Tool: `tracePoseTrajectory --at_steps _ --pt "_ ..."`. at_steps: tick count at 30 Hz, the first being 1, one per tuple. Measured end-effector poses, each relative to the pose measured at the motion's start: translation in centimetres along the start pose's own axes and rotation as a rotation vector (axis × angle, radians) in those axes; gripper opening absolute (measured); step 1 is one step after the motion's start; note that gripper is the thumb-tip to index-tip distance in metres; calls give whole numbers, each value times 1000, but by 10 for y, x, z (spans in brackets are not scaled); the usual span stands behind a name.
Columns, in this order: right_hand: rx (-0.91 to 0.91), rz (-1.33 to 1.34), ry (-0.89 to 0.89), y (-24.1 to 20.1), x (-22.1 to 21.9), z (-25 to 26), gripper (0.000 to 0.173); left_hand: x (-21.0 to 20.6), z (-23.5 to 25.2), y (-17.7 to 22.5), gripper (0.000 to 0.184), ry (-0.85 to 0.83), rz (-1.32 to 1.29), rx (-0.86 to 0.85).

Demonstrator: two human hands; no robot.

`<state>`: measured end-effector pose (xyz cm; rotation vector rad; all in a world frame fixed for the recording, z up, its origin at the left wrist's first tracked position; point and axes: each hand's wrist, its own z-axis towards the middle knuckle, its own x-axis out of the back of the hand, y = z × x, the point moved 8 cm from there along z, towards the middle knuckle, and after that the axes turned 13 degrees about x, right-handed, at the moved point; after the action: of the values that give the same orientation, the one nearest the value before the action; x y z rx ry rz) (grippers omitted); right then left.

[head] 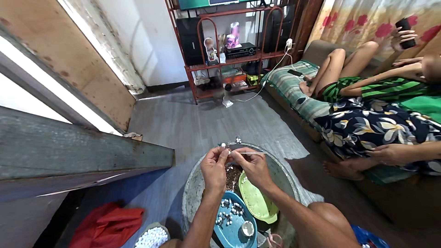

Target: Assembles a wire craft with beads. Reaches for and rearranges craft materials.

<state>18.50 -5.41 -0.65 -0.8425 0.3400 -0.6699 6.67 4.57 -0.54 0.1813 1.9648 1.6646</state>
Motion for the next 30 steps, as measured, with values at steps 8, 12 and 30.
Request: tracePoseTrajectory --at_steps 8,12,30 --pt "27 -44 17 -5 1 0 13 -1 0 -1 9 -4 -6 3" --pt "26 -66 32 -4 2 0 14 -3 -1 -1 10 -18 -25 17" --pt "-152 -132 -85 16 23 7 24 43 17 36 9 138 -108 16"
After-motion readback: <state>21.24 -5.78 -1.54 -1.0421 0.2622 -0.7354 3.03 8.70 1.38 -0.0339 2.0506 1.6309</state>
